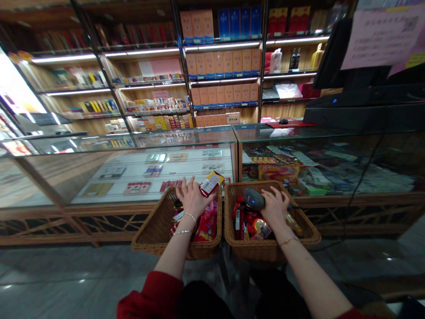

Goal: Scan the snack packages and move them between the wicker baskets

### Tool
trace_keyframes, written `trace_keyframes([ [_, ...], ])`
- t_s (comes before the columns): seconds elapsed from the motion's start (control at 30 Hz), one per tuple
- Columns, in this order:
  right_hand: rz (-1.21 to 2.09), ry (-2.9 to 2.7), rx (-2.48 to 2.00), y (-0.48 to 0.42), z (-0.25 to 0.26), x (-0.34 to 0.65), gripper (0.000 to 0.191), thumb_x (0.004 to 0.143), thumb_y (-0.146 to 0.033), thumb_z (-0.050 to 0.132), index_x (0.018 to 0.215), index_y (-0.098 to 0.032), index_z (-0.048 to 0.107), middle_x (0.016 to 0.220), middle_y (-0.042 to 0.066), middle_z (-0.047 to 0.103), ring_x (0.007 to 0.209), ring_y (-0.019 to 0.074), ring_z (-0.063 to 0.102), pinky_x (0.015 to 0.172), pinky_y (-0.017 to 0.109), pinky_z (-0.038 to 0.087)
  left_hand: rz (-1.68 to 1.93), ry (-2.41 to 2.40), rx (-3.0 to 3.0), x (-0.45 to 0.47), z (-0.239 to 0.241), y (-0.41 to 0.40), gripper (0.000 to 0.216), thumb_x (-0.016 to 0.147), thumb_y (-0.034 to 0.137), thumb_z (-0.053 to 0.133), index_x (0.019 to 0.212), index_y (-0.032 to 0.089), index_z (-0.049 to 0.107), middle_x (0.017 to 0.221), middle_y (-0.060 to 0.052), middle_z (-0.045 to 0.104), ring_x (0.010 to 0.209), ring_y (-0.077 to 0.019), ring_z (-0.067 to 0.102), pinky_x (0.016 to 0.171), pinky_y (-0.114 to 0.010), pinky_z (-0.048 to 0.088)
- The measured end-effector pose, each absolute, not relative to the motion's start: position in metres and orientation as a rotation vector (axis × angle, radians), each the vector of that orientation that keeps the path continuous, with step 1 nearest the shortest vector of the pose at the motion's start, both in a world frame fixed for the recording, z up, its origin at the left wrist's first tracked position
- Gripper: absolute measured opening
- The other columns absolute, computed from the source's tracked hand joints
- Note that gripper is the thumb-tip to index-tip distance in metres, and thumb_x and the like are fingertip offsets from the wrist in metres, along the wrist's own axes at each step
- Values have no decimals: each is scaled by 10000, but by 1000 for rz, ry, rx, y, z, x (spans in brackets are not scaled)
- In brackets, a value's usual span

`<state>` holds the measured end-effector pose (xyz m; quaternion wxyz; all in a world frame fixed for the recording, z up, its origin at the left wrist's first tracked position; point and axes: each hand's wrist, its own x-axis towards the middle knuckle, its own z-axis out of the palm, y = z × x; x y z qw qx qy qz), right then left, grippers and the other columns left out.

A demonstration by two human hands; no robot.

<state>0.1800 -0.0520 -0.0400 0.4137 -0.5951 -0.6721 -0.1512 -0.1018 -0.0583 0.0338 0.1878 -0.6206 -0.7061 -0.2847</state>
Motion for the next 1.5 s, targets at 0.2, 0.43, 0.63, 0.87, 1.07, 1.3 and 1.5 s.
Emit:
trace_keyframes([
  [0.2,-413,-1710,-1491,-50,-44,182,307,739,-103,492,925,-231,700,1131,14,735,1269,234,430,1051,458,173,-817,-2070,-1667,-120,25,-70,565,707,599,648,1095,197,571,1518,-139,439,1483,-363,179,1172,-653,95],
  [0.43,-412,-1719,-1505,-53,-43,181,288,745,-136,506,922,-236,709,1114,17,742,1251,244,448,1044,462,186,-798,-2229,-1520,-135,26,-91,584,712,598,637,1101,167,573,1498,-191,447,1469,-380,209,1150,-662,143],
  [0.63,-436,-1698,-1489,-52,-47,182,268,772,-161,489,898,-248,709,1098,13,746,1253,244,458,1045,469,191,-801,-2355,-1332,-147,25,-109,641,757,595,589,1186,120,564,1480,-232,453,1474,-401,187,1130,-706,148],
  [0.87,-477,-1717,-1460,-49,-55,187,232,794,-186,503,908,-237,699,1103,24,739,1253,241,458,1054,462,186,-788,-2368,-1319,-142,22,-113,803,803,569,540,1442,104,401,1581,-205,309,1495,-406,102,1143,-705,120],
  [1.07,-468,-1708,-1442,-49,-56,188,243,790,-186,492,916,-240,692,1093,26,737,1257,243,442,1054,477,187,-706,-2326,-1481,-121,21,-110,846,806,580,550,1494,130,351,1626,-184,200,1497,-429,49,1141,-717,100],
  [1.3,-433,-1694,-1477,-52,-50,184,236,781,-160,502,898,-235,692,1101,16,741,1259,239,449,1071,469,171,-689,-2252,-1570,-103,16,-100,877,812,615,527,1513,130,322,1640,-159,156,1501,-422,-1,1145,-719,56],
  [1.5,-388,-1708,-1528,-56,-34,182,280,744,-112,512,925,-224,694,1144,21,732,1257,235,453,1055,446,182,-669,-2150,-1733,-75,20,-89,865,806,613,546,1499,134,350,1634,-161,185,1504,-412,-12,1146,-719,44],
])
